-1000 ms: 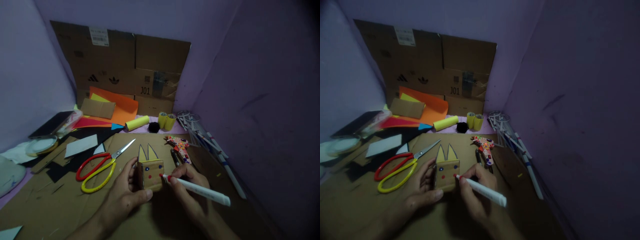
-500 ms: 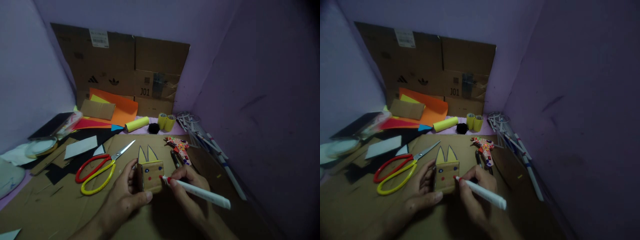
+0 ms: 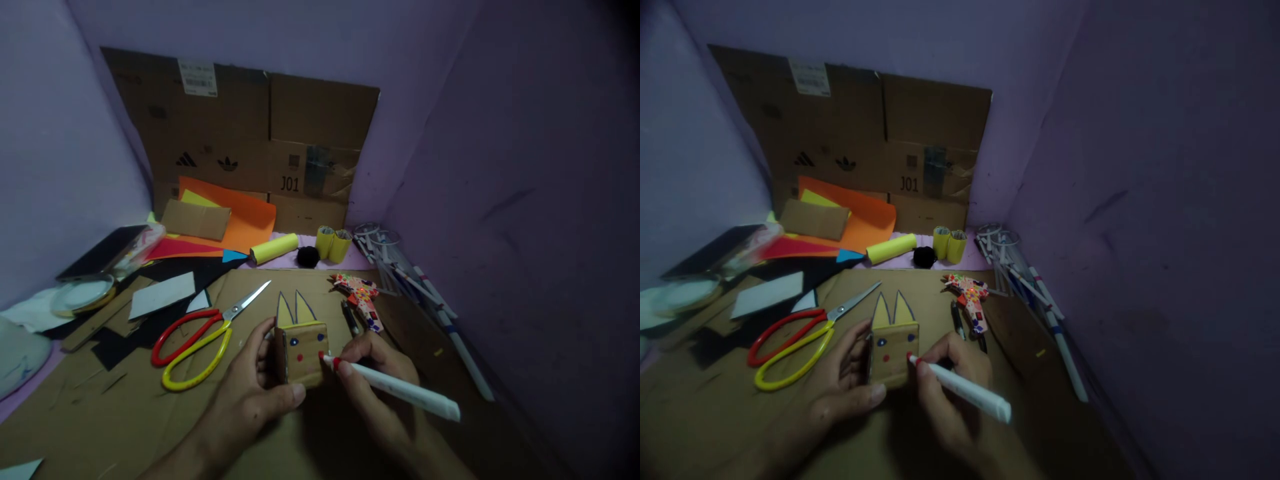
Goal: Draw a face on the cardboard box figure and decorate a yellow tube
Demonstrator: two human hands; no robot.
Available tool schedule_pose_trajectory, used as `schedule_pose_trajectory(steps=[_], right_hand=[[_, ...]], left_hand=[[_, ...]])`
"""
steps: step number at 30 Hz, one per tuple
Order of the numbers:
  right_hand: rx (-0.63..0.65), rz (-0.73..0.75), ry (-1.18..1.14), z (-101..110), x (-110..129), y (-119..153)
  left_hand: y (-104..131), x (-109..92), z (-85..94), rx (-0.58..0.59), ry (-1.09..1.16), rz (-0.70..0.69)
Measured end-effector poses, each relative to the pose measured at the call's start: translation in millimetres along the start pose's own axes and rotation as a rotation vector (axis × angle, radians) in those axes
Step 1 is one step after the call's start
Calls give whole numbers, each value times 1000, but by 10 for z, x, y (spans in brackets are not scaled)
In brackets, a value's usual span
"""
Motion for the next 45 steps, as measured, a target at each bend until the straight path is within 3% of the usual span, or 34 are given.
schedule_pose_trajectory(steps=[7, 11, 15, 17, 21, 25, 27, 31, 34, 40, 45], right_hand=[[25, 44, -4, 28, -30, -37], [-36, 75, -25, 71, -53, -53], [18, 101, -33, 91, -53, -57], [-43, 60, -92, 131, -77, -71], [-142, -19, -247, 175, -136, -139], [-127, -14, -261, 194, -160, -245], [-35, 32, -178, 195, -147, -288], [421, 233, 215, 79, -70, -236], [613, 318, 440, 9, -54, -101], [630, 460, 494, -81, -194, 143], [617, 500, 581, -113, -345, 178]], left_hand=[[0, -2, 0, 7, 1, -6], [4, -3, -3, -4, 18, 4], [13, -12, -8, -35, 47, -13], [7, -52, -2, -49, 91, -62], [-46, -177, 108, -157, 124, -194], [-132, -242, 224, -204, 86, -221], [-160, -253, 254, -198, 75, -228], [-167, -255, 284, -193, 53, -240], [-164, -235, 291, -178, 58, -240], [-173, -185, 299, -162, 76, -285], [-168, -175, 285, -173, 98, -263]])
Point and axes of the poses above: each hand's wrist, its own y-axis away from the middle knuckle, its own z-axis out of the back of the hand, x = y × z, the point moved 4 cm from there along -y, towards the middle knuckle, and after that the axes turned 14 degrees about -z, right-handed, at the moved point
